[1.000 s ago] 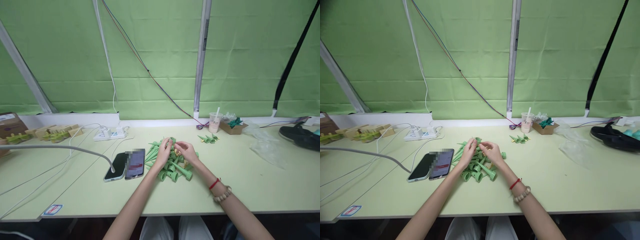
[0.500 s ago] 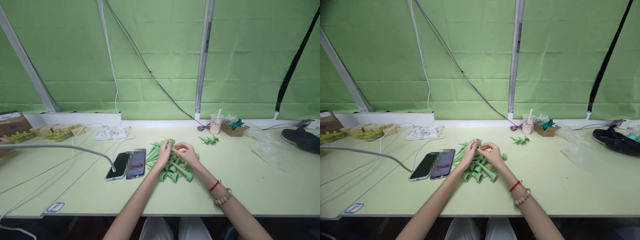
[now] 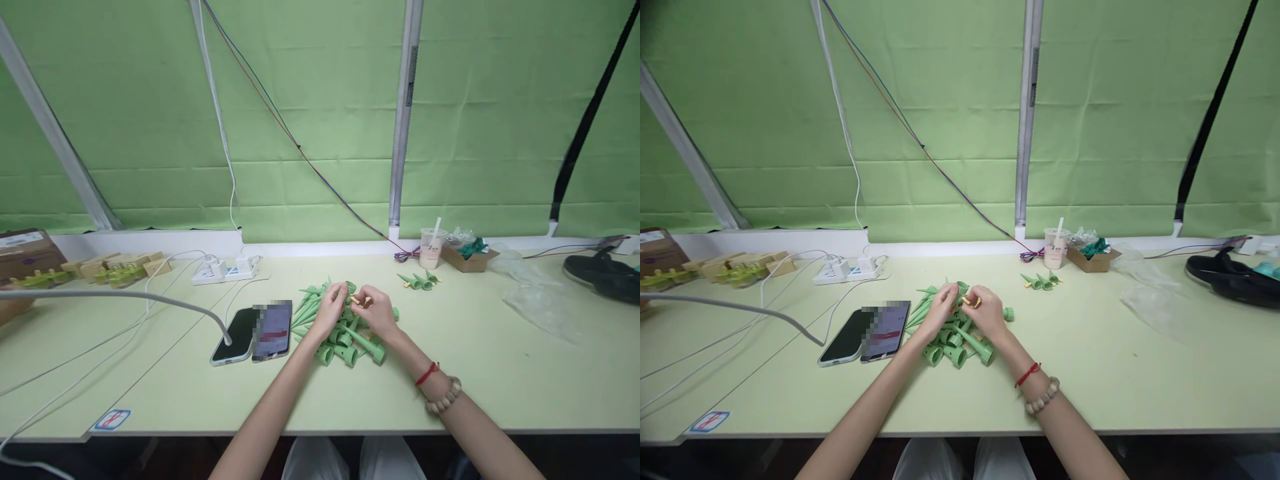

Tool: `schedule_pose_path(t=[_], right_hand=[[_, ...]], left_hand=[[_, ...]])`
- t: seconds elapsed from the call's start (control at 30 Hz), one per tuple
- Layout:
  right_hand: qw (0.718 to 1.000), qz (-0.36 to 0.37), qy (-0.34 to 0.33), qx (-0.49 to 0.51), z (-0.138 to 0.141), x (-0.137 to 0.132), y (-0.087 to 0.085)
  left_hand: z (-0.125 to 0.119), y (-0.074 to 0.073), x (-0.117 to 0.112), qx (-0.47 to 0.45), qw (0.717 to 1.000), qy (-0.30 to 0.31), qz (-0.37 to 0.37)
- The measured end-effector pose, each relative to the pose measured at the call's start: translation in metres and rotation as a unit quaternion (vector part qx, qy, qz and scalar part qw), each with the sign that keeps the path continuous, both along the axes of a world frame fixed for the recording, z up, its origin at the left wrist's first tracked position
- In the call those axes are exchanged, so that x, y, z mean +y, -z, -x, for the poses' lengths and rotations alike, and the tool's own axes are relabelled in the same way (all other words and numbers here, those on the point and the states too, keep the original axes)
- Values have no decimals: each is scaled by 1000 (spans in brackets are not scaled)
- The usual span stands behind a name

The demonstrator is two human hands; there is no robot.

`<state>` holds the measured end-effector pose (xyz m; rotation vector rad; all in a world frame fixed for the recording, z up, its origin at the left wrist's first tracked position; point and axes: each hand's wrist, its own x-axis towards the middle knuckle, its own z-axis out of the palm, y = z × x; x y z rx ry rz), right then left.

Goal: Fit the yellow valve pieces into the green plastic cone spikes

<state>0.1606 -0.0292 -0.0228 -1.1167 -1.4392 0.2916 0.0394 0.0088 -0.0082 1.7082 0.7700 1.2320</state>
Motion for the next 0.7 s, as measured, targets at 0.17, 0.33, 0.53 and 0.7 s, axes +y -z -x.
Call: schedule_pose_path(t=[0.17,0.33,0.53,0.7], right_hand=[[989,90,-62,98,1,0,-5],[905,256,-222,257,3,-1,-10],[931,172,-194,257,4,1,-4],[995,-8,-66,81,5,-1,-3]], left_hand=[[1,-1,0,-28,999,4,45],[5,-4,2,-17,1000,-11,-5],[6,-5,4,-5,998,-16,-59],[4,1,6,-24,999,-33,-27]])
